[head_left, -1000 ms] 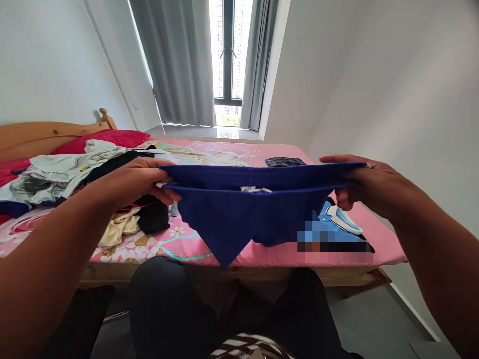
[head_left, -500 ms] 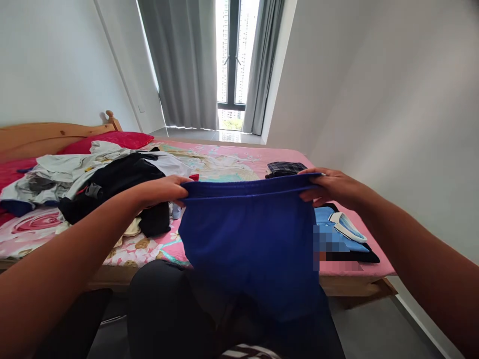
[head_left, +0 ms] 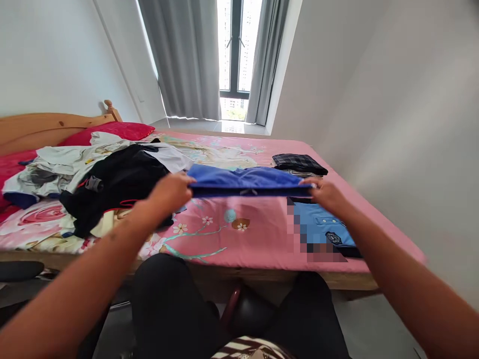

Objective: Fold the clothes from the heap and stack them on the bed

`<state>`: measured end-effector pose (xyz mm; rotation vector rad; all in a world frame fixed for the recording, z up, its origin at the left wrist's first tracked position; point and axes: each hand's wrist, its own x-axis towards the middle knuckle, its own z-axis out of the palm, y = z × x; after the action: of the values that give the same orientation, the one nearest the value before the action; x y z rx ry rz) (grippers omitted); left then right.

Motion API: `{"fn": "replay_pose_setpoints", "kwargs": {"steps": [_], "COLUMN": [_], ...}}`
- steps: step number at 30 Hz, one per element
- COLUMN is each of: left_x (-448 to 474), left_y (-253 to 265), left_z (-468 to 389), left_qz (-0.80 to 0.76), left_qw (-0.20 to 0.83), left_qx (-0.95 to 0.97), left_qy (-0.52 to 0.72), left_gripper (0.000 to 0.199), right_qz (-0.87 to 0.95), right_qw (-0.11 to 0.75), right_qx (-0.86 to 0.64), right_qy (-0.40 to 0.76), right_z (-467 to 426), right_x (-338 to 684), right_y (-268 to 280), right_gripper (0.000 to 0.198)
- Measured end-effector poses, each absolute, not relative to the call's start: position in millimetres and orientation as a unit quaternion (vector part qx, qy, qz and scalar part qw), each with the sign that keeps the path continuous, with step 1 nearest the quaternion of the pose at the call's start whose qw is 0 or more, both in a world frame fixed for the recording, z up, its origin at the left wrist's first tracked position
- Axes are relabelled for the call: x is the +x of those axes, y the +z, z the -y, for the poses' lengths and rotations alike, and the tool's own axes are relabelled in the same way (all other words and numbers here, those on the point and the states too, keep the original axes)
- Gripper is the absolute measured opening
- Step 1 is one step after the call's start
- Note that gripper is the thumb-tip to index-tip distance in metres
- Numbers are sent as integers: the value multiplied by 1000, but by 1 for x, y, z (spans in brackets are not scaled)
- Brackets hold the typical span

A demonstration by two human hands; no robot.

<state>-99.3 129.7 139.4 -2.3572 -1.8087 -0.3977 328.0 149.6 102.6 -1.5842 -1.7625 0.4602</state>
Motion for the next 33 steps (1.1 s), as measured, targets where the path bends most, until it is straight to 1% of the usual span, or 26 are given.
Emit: {"fn": "replay_pose_setpoints", "kwargs": {"steps": [1, 3, 5, 7, 9, 11, 13, 15, 16, 18, 20, 24, 29, 33], "left_x": [-97, -92, -86, -82, -81, -83, -86, -88, -89, -89, -88, -84, -83, -92], "left_y": [100, 22, -45, -90, -112, -116, -113, -109, -109, -110, -112, -112, -107, -105], "left_z": [-121, -101, -80, -60, -45, -36, -30, -27, -26, -26, -27, -33, -40, -47], "left_qz": [621, 618, 623, 637, 644, 648, 638, 601, 579, 554, 562, 593, 601, 563], "left_qw": [42, -31, -76, -67, -54, -46, -41, -48, -58, -82, -96, -85, -74, -120], "left_qx": [-774, -780, -774, -763, -754, -744, -746, -772, -787, -806, -803, -784, -784, -801], "left_qy": [-118, -89, -78, -90, -120, -156, -186, -202, -202, -191, -177, -161, -137, -162], "left_gripper": [36, 39, 43, 49, 51, 54, 58, 57, 55, 53, 49, 42, 44, 44], "right_qz": [697, 705, 710, 705, 702, 703, 719, 751, 771, 803, 814, 801, 802, 822], "right_qw": [314, 270, 223, 199, 177, 175, 215, 265, 276, 269, 256, 269, 260, 231], "right_qx": [-618, -626, -638, -657, -679, -687, -661, -604, -573, -532, -521, -534, -537, -520], "right_qy": [184, 193, 195, 177, 124, 58, 11, -13, -14, -2, 9, -1, -16, -9], "right_z": [-140, -119, -96, -77, -65, -57, -52, -47, -45, -39, -35, -34, -40, -46], "right_x": [329, 329, 328, 326, 324, 323, 321, 320, 320, 321, 321, 321, 319, 323], "right_y": [70, 8, -46, -87, -112, -125, -130, -133, -135, -141, -148, -158, -152, -147], "right_gripper": [27, 25, 28, 33, 41, 48, 53, 52, 50, 47, 47, 49, 50, 53]}}
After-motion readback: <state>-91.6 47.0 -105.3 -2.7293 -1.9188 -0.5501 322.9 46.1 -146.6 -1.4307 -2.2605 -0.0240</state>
